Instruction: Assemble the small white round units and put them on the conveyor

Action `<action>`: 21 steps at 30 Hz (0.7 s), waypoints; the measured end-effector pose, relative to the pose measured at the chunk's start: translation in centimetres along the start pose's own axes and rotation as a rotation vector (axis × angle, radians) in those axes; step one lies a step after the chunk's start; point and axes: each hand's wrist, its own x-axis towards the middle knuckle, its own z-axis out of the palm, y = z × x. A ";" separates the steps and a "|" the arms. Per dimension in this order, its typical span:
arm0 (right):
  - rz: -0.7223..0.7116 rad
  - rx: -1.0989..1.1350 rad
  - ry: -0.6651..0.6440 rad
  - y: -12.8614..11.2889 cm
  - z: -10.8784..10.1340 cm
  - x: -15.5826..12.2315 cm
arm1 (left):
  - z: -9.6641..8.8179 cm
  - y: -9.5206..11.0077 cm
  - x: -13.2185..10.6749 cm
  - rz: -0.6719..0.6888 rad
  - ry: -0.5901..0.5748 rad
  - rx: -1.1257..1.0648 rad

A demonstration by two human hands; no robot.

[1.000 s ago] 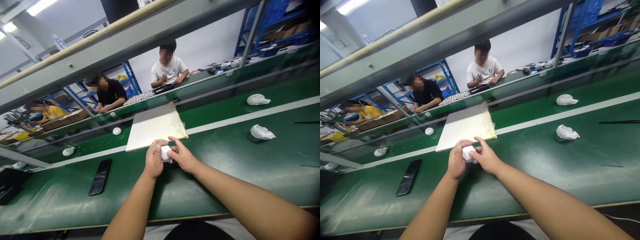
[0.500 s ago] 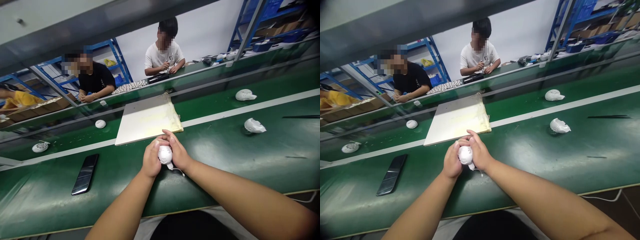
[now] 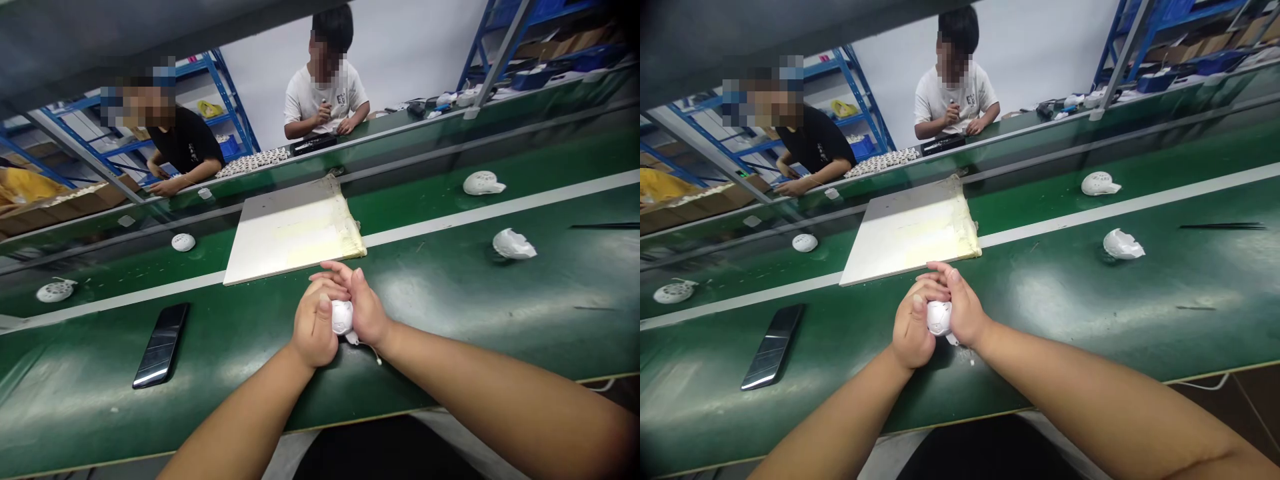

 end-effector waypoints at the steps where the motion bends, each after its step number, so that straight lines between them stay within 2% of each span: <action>1: -0.029 -0.030 0.013 0.0 0.1 -0.3 | 0.1 0.1 -0.1 0.010 -0.007 0.008; 6: -0.062 -0.094 0.100 0.1 0.6 -1.2 | 0.0 0.4 -0.1 0.062 -0.031 0.074; 10: 0.067 -0.189 0.129 1.1 -0.3 -0.3 | -0.6 0.3 0.4 0.114 -0.110 0.190; 12: 0.107 -0.287 0.137 1.2 -1.1 0.3 | -1.0 0.0 0.6 0.091 -0.125 0.291; 14: 0.008 -0.397 0.124 0.7 -2.0 0.7 | -1.5 -0.3 0.8 0.006 -0.062 0.338; 16: -0.207 -0.541 0.080 0.0 -2.5 0.7 | -1.9 -0.6 0.9 -0.154 -0.026 0.243; 17: -0.315 -0.618 0.052 -0.4 -2.7 0.6 | -2.1 -0.7 0.9 -0.238 -0.066 0.151; 19: -0.472 -0.749 -0.037 -1.1 -2.8 0.3 | -2.4 -0.7 1.1 -0.345 -0.235 -0.035; 21: -0.546 -0.784 -0.128 -1.4 -2.9 0.2 | -2.7 -0.4 1.3 -0.358 -0.362 -0.127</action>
